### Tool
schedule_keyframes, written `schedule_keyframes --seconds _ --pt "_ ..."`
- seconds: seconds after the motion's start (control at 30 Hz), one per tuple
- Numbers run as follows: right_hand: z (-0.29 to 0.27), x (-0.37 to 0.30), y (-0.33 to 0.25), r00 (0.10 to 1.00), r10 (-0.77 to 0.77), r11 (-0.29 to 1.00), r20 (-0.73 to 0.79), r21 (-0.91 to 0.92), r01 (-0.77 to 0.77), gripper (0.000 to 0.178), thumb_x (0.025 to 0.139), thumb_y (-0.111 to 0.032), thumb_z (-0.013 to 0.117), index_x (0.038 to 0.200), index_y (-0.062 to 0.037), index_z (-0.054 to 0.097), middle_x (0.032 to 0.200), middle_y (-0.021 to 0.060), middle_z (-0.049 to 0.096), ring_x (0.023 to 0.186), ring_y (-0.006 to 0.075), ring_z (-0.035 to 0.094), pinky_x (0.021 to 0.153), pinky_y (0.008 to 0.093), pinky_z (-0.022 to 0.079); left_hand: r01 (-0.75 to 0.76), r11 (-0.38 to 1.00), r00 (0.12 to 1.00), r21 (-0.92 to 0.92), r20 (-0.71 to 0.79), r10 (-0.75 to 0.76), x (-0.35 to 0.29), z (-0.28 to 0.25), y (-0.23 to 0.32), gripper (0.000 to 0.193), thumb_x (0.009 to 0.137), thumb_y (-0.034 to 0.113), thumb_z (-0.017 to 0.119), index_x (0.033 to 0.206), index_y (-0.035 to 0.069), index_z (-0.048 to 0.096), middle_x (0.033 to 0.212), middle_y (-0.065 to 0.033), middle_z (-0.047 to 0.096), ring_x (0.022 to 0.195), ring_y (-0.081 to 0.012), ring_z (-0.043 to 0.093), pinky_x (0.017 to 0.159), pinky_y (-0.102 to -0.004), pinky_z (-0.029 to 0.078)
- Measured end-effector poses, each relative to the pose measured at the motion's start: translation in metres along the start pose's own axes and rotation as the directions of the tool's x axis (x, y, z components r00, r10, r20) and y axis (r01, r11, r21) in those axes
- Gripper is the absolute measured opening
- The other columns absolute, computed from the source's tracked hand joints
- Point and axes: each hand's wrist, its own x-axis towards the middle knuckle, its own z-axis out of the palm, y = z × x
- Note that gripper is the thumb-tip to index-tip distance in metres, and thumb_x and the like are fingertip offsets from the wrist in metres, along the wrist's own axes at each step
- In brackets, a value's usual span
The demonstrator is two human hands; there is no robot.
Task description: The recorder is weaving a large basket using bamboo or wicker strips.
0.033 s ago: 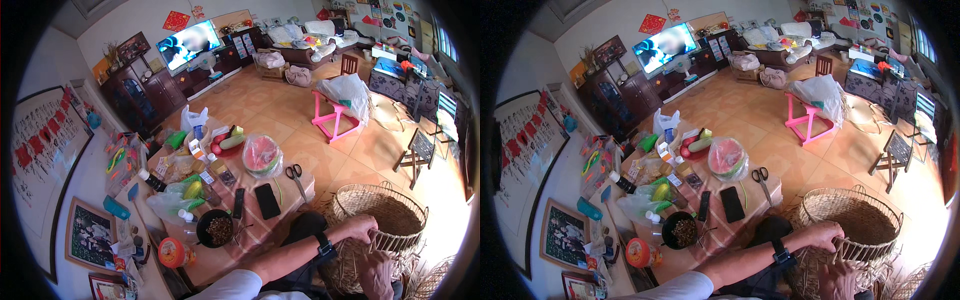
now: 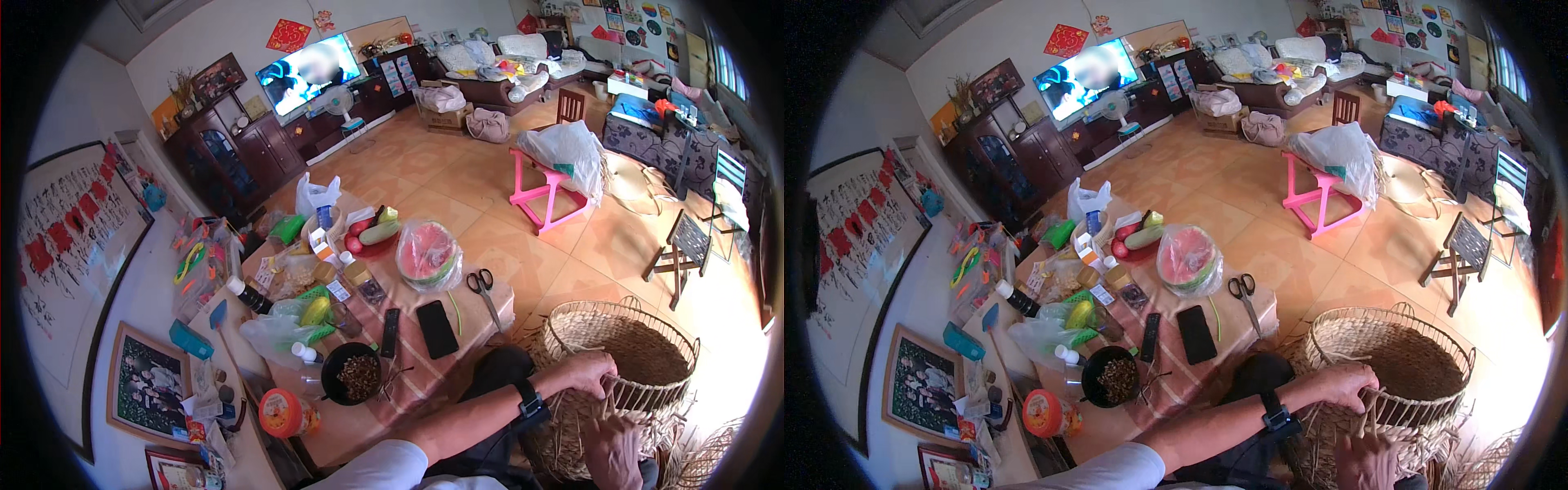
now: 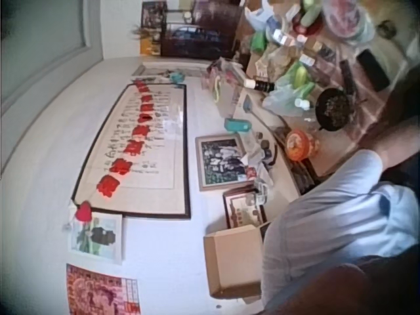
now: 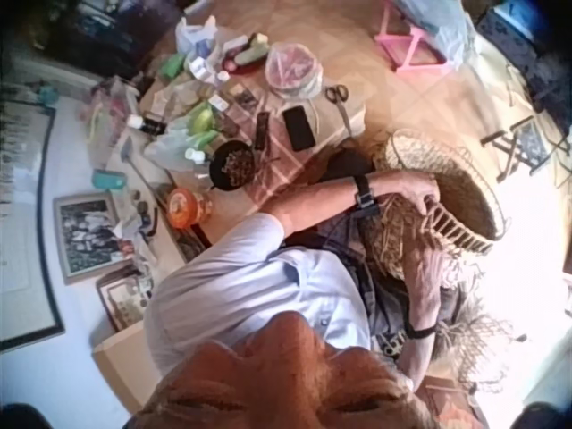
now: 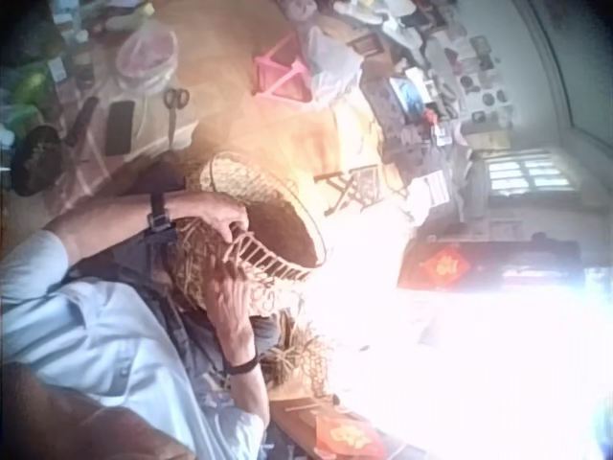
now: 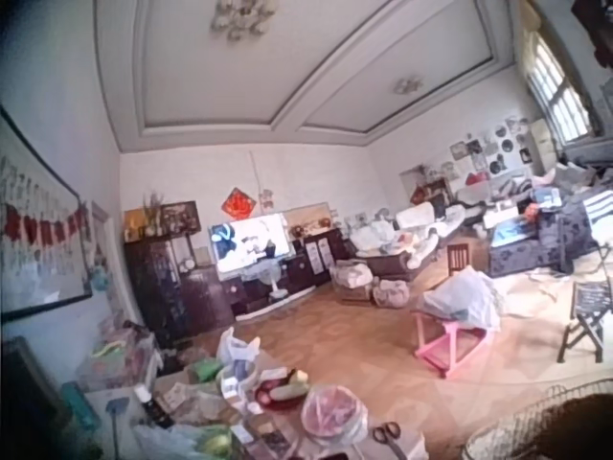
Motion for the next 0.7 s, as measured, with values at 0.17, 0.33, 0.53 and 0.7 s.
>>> schedule_keyframes --seconds 0.17,0.33,0.53,0.7 --pt "-0.011 -0.025 -0.002 0.989 -0.103 0.985 -0.103 -0.15 0.087 0.037 0.09 -0.005 0.058 0.126 -0.0021 0.065 0.114 0.0194 0.066 0.106 0.0321 0.064 0.098 0.0446 0.05 -0.027 0.999 0.999 0.039 -0.018 0.028 -0.003 -0.003 0.005 0.04 0.06 0.022 0.086 0.091 0.001 0.074 0.082 -0.018 0.072 0.082 -0.033 0.071 0.074 -0.044 0.053" --pt "-0.007 -0.03 -0.009 0.993 -0.107 0.984 0.058 -0.138 0.114 0.034 0.094 -0.012 0.06 0.127 -0.0066 0.067 0.112 0.0094 0.065 0.104 0.0271 0.061 0.095 0.0404 0.05 -0.039 0.999 0.999 0.018 0.016 0.039 -0.002 -0.016 0.007 0.04 0.061 0.023 0.088 0.094 0.003 0.076 0.081 -0.016 0.074 0.079 -0.0299 0.072 0.072 -0.0428 0.053" --pt "-0.032 -0.026 -0.021 0.983 0.183 0.982 0.013 0.037 -0.183 0.017 0.098 -0.012 0.059 0.112 -0.0052 0.068 0.078 0.0108 0.063 0.063 0.0263 0.062 0.056 0.039 0.046 -0.01 0.997 0.994 -0.078 0.104 0.018 -0.002 -0.023 0.006 0.034 0.064 0.021 0.087 0.092 0.004 0.076 0.078 -0.0139 0.074 0.076 -0.0274 0.071 0.07 -0.0408 0.053" --pt "-0.033 -0.055 0.018 0.935 0.194 0.966 -0.295 -0.109 -0.235 0.014 0.095 -0.008 0.065 0.109 -0.0069 0.068 0.076 0.0114 0.06 0.063 0.0271 0.058 0.059 0.0397 0.047 -0.028 0.991 0.993 -0.132 0.107 0.042 -0.002 -0.024 0.007 0.032 0.064 0.02 0.087 0.09 0.005 0.076 0.078 -0.0132 0.074 0.075 -0.0261 0.071 0.069 -0.0404 0.052"
